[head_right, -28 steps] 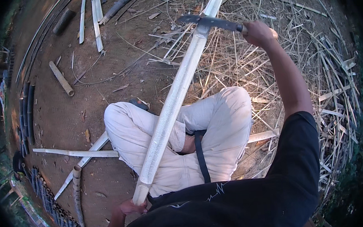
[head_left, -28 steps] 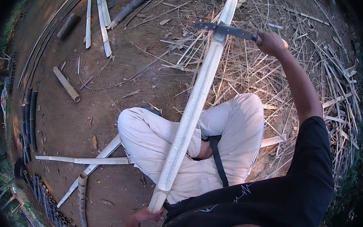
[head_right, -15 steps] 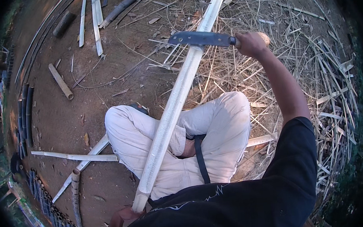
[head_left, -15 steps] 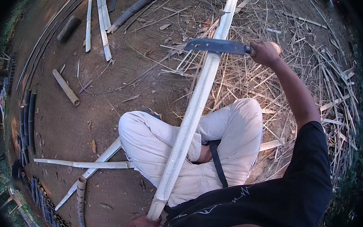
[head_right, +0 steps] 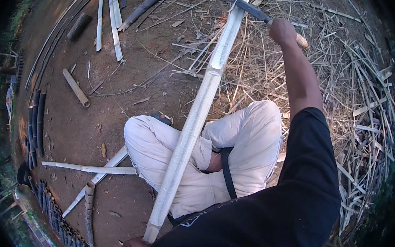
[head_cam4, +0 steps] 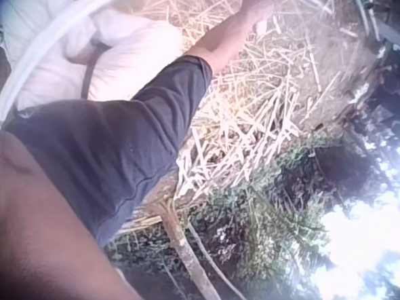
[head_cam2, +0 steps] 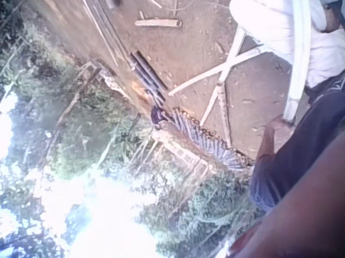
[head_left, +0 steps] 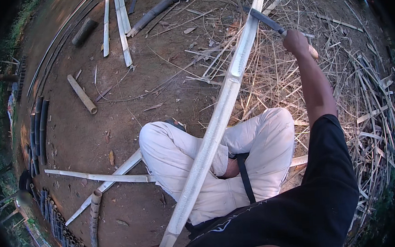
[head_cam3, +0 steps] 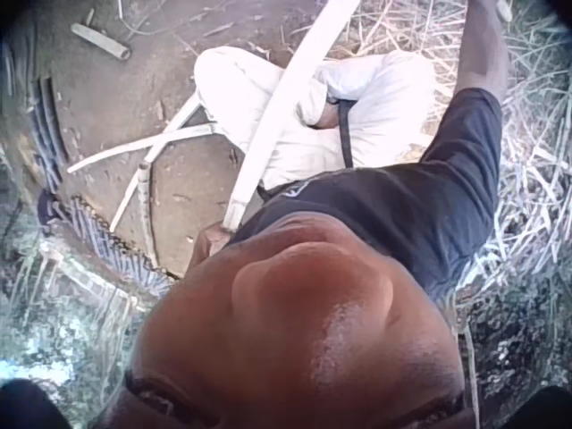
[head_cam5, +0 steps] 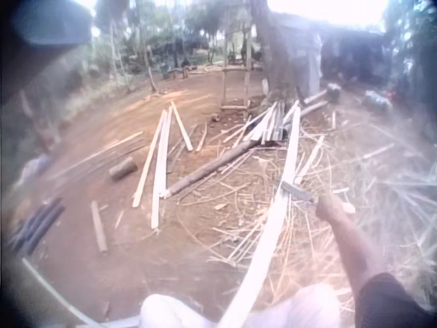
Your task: The person shaves and smooths a long piece of split bamboo using a large blade, repeatedly drawing the blade along the length of the material.
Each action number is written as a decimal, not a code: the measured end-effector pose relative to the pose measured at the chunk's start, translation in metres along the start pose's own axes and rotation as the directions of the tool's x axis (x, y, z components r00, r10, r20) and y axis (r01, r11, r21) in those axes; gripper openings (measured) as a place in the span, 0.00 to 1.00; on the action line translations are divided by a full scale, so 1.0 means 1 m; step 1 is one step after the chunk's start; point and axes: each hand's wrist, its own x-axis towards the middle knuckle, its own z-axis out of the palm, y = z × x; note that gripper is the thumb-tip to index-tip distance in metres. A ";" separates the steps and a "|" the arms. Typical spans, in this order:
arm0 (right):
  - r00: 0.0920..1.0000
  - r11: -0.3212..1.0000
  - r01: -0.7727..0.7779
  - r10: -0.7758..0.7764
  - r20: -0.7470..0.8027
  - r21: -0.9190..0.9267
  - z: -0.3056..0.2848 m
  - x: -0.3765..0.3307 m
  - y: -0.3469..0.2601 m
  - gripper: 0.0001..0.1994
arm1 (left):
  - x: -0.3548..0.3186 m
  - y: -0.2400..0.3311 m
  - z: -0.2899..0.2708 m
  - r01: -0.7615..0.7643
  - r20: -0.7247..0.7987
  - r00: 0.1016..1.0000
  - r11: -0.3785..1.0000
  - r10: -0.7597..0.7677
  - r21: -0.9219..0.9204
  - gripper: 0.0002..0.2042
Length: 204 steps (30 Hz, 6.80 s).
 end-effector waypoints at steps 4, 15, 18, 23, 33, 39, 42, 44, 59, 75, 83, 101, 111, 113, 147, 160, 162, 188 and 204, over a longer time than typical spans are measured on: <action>0.991 0.995 -0.082 0.088 -0.096 0.059 0.010 0.001 -0.035 0.12 | 0.040 -0.104 -0.034 -0.077 -0.031 0.997 0.997 0.076 -0.028 0.23; 0.759 0.754 0.647 -0.651 0.006 -0.116 0.019 0.031 -0.039 0.10 | -0.024 -0.020 -0.023 0.130 -0.201 0.975 0.974 -0.092 0.185 0.13; 0.959 0.956 0.250 -0.266 -0.096 -0.153 0.010 0.085 -0.027 0.11 | -0.032 0.000 -0.016 0.164 -0.202 0.972 0.967 -0.124 0.194 0.14; 0.707 0.579 -0.620 0.705 0.057 0.529 0.060 0.162 0.007 0.17 | -0.033 0.021 -0.015 0.217 -0.186 0.966 0.956 -0.182 0.195 0.14; 0.713 0.707 -0.664 0.696 -0.079 0.243 0.156 -0.223 0.137 0.20 | 0.003 0.137 0.009 0.030 -0.062 0.998 0.991 -0.021 0.134 0.17; 0.556 0.558 -0.829 0.817 0.151 0.037 0.151 -0.493 0.118 0.22 | 0.036 0.155 0.018 -0.099 0.136 0.986 0.994 0.092 0.043 0.20; 0.567 0.563 -0.822 0.798 0.205 0.085 0.163 -0.571 0.110 0.22 | 0.042 0.150 0.024 -0.158 -0.035 0.987 0.986 0.160 0.054 0.21; 0.573 0.564 -0.817 0.775 0.266 0.118 0.180 -0.595 0.109 0.22 | 0.047 0.148 0.031 -0.206 -0.191 0.956 0.973 0.222 0.099 0.22; 0.824 0.576 0.023 0.452 -0.342 0.817 0.046 -0.440 -0.062 0.10 | 0.041 0.117 0.138 0.190 -0.626 0.429 0.613 0.651 0.767 0.29; 0.829 -0.443 -0.534 -0.108 0.548 0.720 0.038 -0.461 -0.227 0.20 | 0.086 0.082 0.028 -0.403 -0.175 0.596 0.480 0.784 0.779 0.24; 0.869 -0.426 -0.455 -0.021 0.495 0.782 0.028 -0.442 -0.224 0.17 | 0.073 0.121 0.047 -0.446 -0.195 0.682 0.612 0.705 0.653 0.20; 0.949 -0.186 -0.298 0.050 0.312 0.936 0.025 -0.207 -0.083 0.23 | 0.112 0.404 0.170 -0.542 0.022 0.839 0.830 0.544 0.133 0.14; 0.618 0.566 -0.786 0.741 0.264 0.251 0.173 -0.493 0.109 0.35 | 0.142 0.410 0.141 -0.411 0.421 0.781 0.887 0.462 -0.210 0.15; 0.648 0.644 -0.751 0.674 0.354 0.147 0.209 -0.562 0.122 0.41 | 0.136 0.411 0.144 -0.378 0.448 0.772 0.892 0.451 -0.248 0.15; 0.810 0.831 0.555 -0.530 -0.249 0.038 -0.051 -0.461 -0.045 0.19 | 0.110 0.330 0.143 -0.915 -0.026 0.404 0.404 0.914 0.002 0.09; 0.738 0.739 0.674 -0.670 -0.086 0.022 -0.066 -0.411 -0.056 0.15 | 0.113 0.306 0.169 -0.923 -0.073 0.383 0.384 0.921 0.001 0.13; 0.826 0.817 0.564 -0.556 -0.091 0.119 -0.056 -0.392 -0.045 0.13 | 0.111 0.309 0.175 -0.927 -0.109 0.374 0.376 0.921 0.001 0.12; 0.905 0.892 0.421 -0.400 -0.146 0.166 -0.042 -0.361 -0.031 0.12 | 0.110 0.319 0.191 -0.940 -0.092 0.333 0.324 0.938 -0.105 0.12; 0.897 0.873 0.428 -0.378 -0.231 0.234 -0.043 -0.352 -0.032 0.11 | 0.109 0.333 0.201 -0.958 -0.209 0.285 0.280 0.935 -0.056 0.11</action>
